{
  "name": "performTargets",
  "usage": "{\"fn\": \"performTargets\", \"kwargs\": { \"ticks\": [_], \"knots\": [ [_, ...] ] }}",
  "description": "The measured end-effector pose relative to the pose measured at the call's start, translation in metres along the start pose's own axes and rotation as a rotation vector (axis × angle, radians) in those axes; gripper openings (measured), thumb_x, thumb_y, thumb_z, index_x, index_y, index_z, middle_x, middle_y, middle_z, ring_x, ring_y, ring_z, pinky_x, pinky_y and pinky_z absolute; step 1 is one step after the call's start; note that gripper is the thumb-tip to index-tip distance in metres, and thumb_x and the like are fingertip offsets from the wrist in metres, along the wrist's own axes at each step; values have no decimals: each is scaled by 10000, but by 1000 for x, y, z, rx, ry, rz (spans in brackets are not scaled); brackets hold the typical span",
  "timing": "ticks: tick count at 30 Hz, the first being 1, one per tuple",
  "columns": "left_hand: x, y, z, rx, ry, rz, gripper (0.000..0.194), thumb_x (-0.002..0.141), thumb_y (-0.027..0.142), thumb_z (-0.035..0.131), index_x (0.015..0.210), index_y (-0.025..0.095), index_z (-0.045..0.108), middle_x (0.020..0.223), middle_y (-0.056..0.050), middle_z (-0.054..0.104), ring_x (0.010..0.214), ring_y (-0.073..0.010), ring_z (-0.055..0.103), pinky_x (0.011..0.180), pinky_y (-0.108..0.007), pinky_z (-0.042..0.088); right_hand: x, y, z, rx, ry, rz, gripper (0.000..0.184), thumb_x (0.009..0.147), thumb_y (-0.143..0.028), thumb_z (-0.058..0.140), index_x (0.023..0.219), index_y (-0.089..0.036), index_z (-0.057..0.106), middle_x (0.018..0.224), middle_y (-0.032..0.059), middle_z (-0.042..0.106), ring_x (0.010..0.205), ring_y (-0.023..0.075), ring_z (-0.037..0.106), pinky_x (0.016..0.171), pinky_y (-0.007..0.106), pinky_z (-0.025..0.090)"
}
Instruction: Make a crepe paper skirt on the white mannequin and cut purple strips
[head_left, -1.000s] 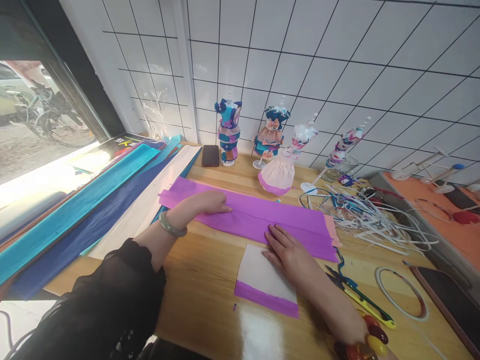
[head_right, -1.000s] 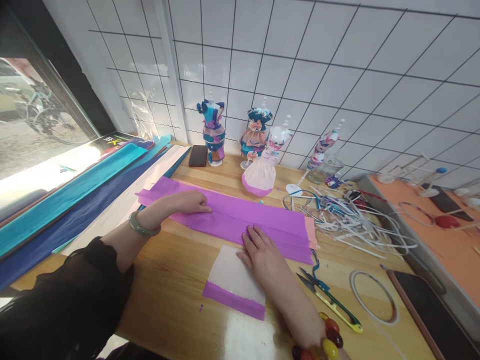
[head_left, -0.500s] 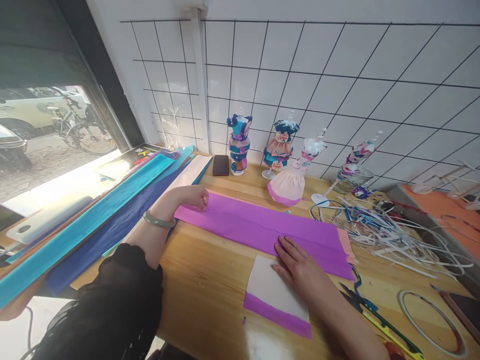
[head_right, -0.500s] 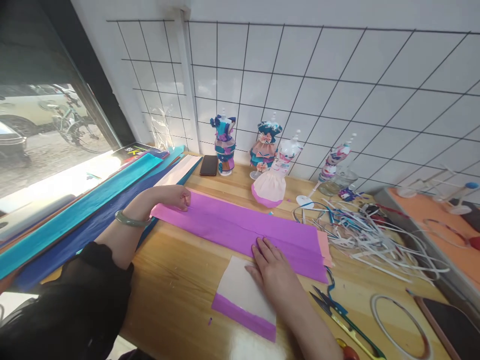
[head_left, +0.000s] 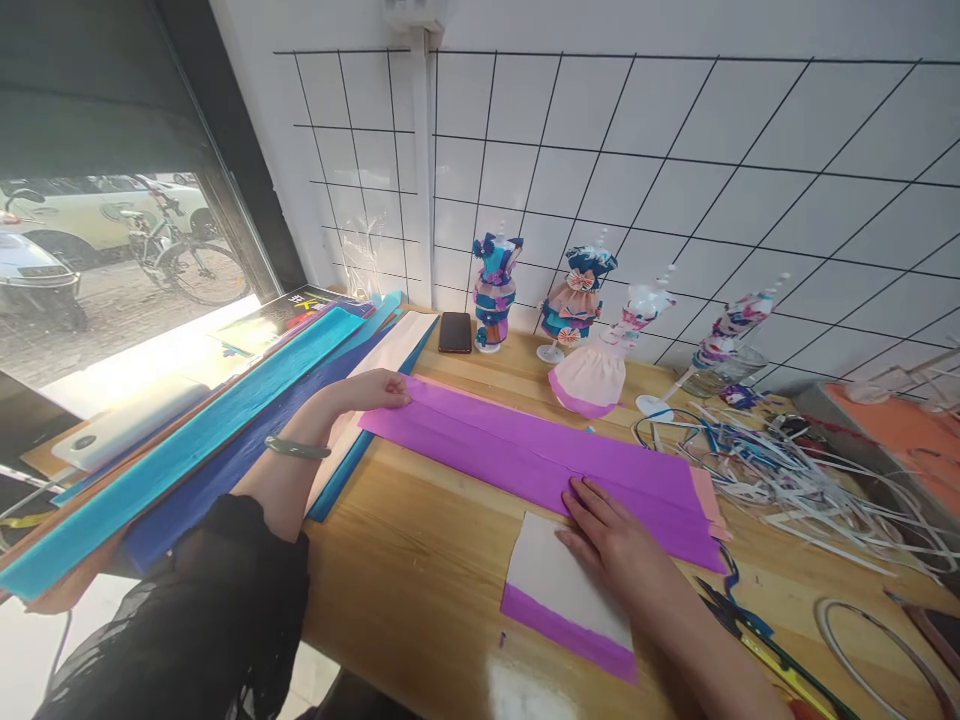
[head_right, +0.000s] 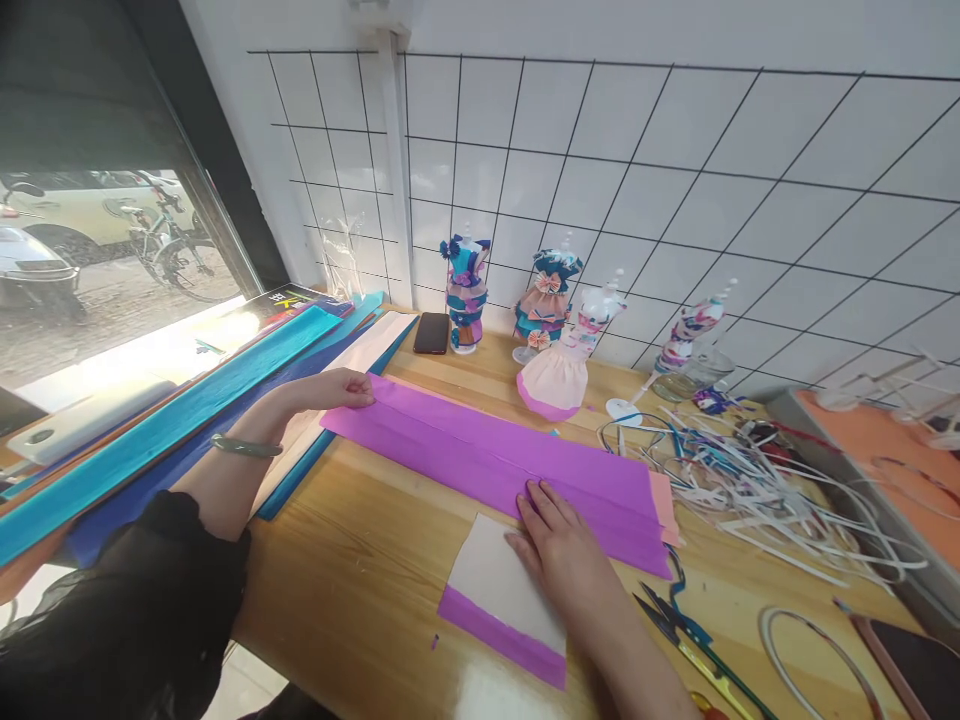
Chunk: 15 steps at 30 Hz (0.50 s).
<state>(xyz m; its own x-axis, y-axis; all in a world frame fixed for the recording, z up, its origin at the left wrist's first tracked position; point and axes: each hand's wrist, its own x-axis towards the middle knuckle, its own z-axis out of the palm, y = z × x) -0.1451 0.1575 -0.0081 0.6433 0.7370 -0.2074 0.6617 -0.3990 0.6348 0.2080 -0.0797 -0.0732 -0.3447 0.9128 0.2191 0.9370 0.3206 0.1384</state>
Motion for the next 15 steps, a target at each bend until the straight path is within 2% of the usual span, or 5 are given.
{"fn": "performTargets", "kwargs": {
  "ticks": [5, 11, 15],
  "knots": [
    [-1, -6, 5, 81, 108, -81, 366, 665, 538, 559, 670, 175, 519, 628, 17, 488, 597, -113, 412, 538, -230, 308, -1, 0, -1, 12, 3, 0, 493, 898, -433, 420, 1196, -84, 599, 1283, 170, 544, 1204, 301, 485, 961, 448, 460],
    [1, -14, 5, 206, 70, -121, 394, 673, 567, 541, 636, 176, 505, 578, 16, 456, 575, -115, 394, 521, -229, 290, -2, -2, -2, 52, 23, 6, 446, 902, -424, 423, 1219, -158, 590, 1313, 154, 522, 1251, 289, 432, 984, 456, 428],
    [3, -20, 4, 276, 64, -147, 416, 678, 594, 535, 661, 179, 519, 616, 2, 502, 608, -127, 434, 530, -228, 298, -3, -3, -2, 84, 19, -2, 420, 906, -412, 426, 1195, -169, 610, 1317, 157, 517, 1277, 285, 397, 993, 458, 412]
  ]
}}
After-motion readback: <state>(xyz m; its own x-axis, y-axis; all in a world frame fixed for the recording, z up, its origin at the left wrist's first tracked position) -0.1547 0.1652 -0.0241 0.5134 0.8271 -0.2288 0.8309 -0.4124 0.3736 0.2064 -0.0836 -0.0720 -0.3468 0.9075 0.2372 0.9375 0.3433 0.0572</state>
